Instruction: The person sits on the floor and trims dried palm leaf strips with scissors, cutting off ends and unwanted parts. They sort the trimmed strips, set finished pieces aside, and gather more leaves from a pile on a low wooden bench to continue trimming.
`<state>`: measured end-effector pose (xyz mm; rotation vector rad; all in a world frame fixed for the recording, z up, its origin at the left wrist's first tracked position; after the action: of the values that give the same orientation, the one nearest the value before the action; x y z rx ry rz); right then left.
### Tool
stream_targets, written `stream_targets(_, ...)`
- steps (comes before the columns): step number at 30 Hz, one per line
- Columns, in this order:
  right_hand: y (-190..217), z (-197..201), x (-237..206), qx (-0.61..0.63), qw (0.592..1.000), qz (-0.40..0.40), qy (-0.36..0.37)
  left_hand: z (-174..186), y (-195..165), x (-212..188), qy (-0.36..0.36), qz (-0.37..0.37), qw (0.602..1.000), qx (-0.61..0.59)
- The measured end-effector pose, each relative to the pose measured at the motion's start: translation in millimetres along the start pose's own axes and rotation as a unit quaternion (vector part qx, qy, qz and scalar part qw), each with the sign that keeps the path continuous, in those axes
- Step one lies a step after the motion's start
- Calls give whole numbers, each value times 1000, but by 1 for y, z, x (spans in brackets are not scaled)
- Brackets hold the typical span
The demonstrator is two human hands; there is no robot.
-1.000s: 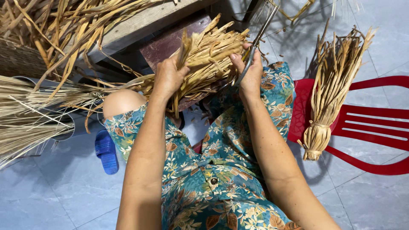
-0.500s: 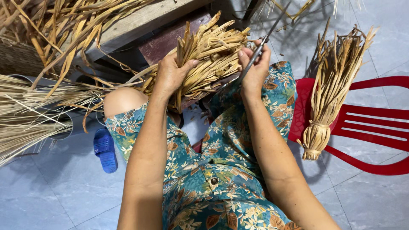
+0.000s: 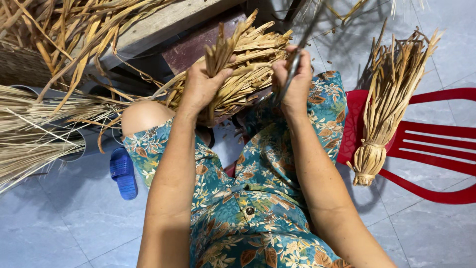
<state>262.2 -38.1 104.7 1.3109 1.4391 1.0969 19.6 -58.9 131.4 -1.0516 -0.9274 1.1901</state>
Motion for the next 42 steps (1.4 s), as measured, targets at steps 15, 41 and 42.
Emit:
stream_targets(15, 13, 19, -6, 50, 993, 66, -84, -34, 48, 44, -52, 109, 976, 180)
stream_targets(41, 14, -19, -8, 97, 992, 63, 58, -17, -1, -6, 2, 38, 994, 100)
stream_targets(42, 17, -22, -10, 97, 991, 67, 69, -21, -3, -5, 3, 32, 995, 90)
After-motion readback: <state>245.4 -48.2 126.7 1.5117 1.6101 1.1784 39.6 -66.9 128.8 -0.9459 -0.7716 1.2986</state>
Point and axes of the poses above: each hand's wrist, its own x-axis towards the middle knuckle, its own z-axis out of the back of the hand, y = z × x, the point moved 9 cm from there along x, towards the middle knuckle, and after that the axes turned 9 degrees about y, right-handed, at the moved point
